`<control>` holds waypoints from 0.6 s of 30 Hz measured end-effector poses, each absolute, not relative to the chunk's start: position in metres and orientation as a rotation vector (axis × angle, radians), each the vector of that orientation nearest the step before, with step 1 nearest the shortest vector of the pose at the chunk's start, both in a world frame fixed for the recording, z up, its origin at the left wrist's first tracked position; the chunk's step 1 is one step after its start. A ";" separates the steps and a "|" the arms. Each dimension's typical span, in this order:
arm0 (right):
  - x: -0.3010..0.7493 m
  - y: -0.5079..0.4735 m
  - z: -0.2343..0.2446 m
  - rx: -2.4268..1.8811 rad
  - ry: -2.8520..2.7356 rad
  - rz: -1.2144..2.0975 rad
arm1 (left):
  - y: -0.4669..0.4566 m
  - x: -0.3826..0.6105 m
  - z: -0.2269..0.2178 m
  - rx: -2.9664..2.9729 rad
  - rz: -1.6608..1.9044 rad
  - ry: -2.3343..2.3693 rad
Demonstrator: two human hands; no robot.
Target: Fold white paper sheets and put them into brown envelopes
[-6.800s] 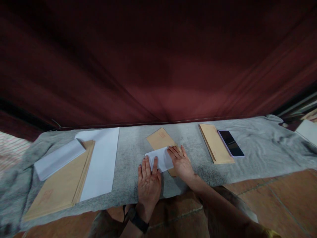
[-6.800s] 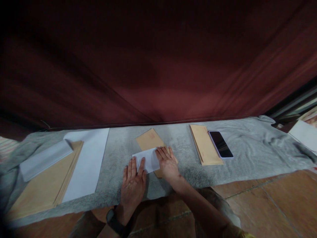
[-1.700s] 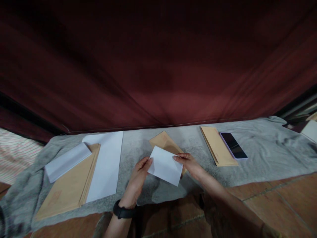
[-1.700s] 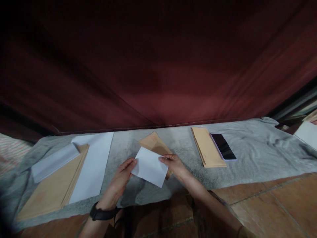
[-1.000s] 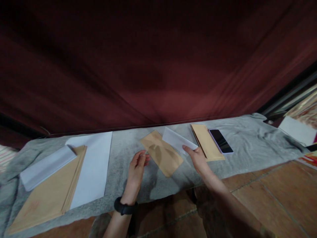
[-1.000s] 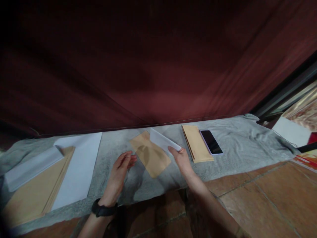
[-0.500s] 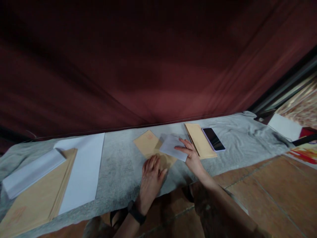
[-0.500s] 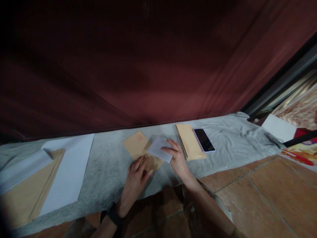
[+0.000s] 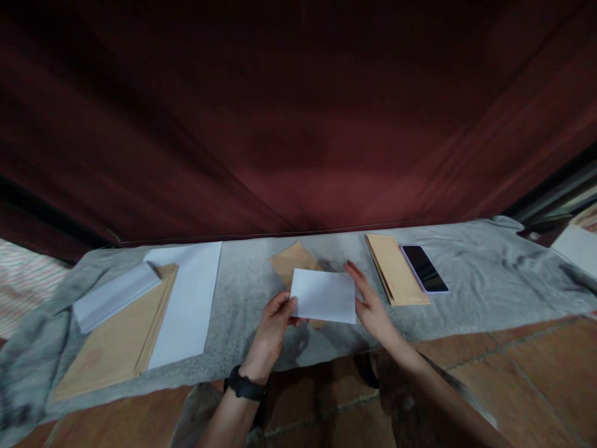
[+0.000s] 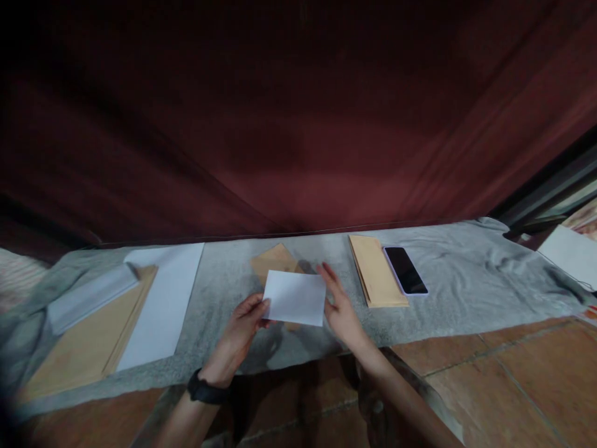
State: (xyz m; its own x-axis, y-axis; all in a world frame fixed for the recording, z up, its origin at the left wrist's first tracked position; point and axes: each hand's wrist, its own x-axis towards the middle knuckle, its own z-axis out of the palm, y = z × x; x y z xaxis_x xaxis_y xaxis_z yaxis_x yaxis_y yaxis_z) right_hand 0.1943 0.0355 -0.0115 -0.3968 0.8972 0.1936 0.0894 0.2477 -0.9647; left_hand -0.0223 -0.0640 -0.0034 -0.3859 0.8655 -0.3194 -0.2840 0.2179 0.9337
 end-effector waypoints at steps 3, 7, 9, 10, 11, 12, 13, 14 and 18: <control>0.195 0.043 -0.010 -1.049 -1.220 1.780 | -0.064 -0.023 -0.004 0.682 1.429 1.477; 0.195 0.038 -0.008 -1.016 -1.049 2.192 | -0.062 -0.023 -0.011 0.833 1.390 1.544; 0.193 0.030 -0.008 -1.106 -1.075 2.140 | -0.061 -0.022 -0.015 0.857 1.384 1.575; 0.192 0.027 -0.008 -1.149 -1.084 2.106 | -0.061 -0.021 -0.016 0.868 1.385 1.598; 0.192 0.025 -0.008 -1.183 -1.086 2.074 | -0.061 -0.021 -0.017 0.871 1.391 1.622; 0.192 0.025 -0.008 -1.211 -1.083 2.036 | -0.061 -0.021 -0.018 0.884 1.399 1.650; 0.193 0.026 -0.008 -1.238 -1.080 1.991 | -0.061 -0.021 -0.018 0.934 1.395 1.678; 0.195 0.028 -0.008 -1.270 -1.077 1.936 | -0.061 -0.022 -0.017 1.041 1.369 1.699; 0.210 0.042 -0.009 -1.389 -1.136 1.672 | -0.064 -0.022 -0.018 1.784 0.962 1.740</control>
